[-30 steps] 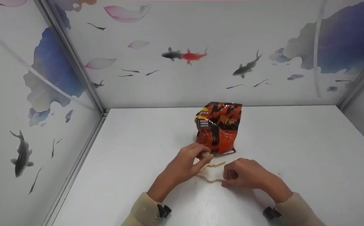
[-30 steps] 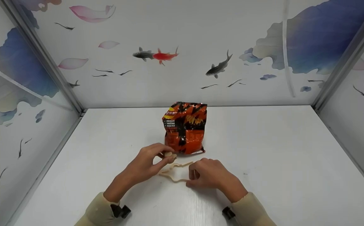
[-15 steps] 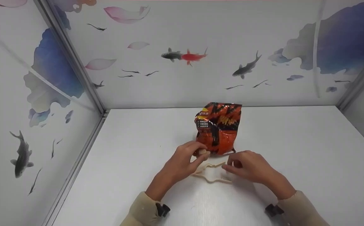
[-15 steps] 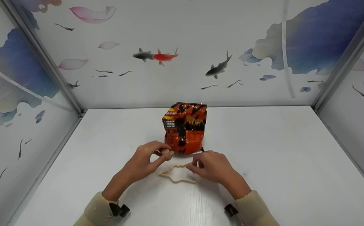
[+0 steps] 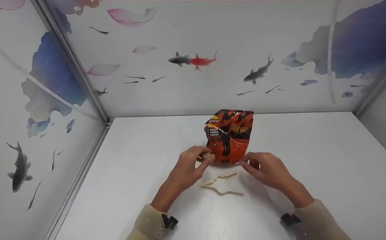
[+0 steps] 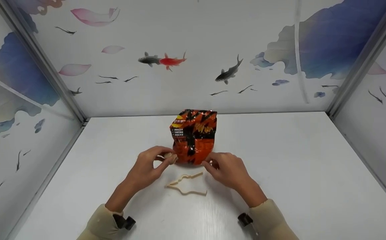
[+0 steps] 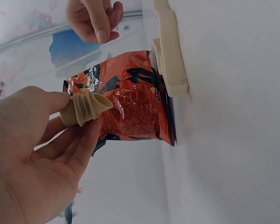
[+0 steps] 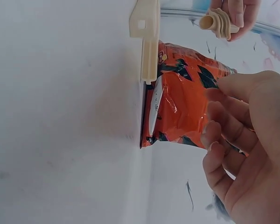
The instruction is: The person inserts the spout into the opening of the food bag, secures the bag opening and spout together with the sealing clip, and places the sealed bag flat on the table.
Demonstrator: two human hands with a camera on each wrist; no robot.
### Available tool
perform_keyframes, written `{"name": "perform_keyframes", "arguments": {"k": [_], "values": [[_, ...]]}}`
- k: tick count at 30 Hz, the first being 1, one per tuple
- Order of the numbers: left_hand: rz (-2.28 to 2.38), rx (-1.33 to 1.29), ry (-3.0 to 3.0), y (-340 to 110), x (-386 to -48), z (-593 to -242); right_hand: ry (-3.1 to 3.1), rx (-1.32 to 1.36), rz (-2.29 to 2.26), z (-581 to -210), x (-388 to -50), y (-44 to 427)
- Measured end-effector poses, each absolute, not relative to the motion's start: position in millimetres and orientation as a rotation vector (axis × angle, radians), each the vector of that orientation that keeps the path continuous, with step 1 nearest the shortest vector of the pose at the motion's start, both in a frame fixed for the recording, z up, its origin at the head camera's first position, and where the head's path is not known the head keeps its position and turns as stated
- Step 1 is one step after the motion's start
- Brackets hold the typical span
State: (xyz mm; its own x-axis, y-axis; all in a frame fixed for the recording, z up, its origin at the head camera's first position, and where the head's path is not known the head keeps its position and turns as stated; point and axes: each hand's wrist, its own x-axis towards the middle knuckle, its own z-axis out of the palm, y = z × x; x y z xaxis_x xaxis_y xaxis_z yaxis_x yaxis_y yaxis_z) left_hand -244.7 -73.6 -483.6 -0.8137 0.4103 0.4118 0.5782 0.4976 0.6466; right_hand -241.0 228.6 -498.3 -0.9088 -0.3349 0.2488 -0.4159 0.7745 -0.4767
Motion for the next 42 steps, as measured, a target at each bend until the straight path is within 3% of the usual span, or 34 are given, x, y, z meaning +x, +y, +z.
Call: {"name": "perform_keyframes", "arguments": {"k": [23, 42], "values": [[-1.241, -0.575, -2.51, -79.0, -259.6, -482.1, -2.2, 0.552, 0.841, -451.9, -296.8, 222.8], [-1.32, -0.443, -2.356, -74.0, -282.8, -471.8, -2.367, 0.643, 0.91, -442.9, -314.2, 220.7]]}}
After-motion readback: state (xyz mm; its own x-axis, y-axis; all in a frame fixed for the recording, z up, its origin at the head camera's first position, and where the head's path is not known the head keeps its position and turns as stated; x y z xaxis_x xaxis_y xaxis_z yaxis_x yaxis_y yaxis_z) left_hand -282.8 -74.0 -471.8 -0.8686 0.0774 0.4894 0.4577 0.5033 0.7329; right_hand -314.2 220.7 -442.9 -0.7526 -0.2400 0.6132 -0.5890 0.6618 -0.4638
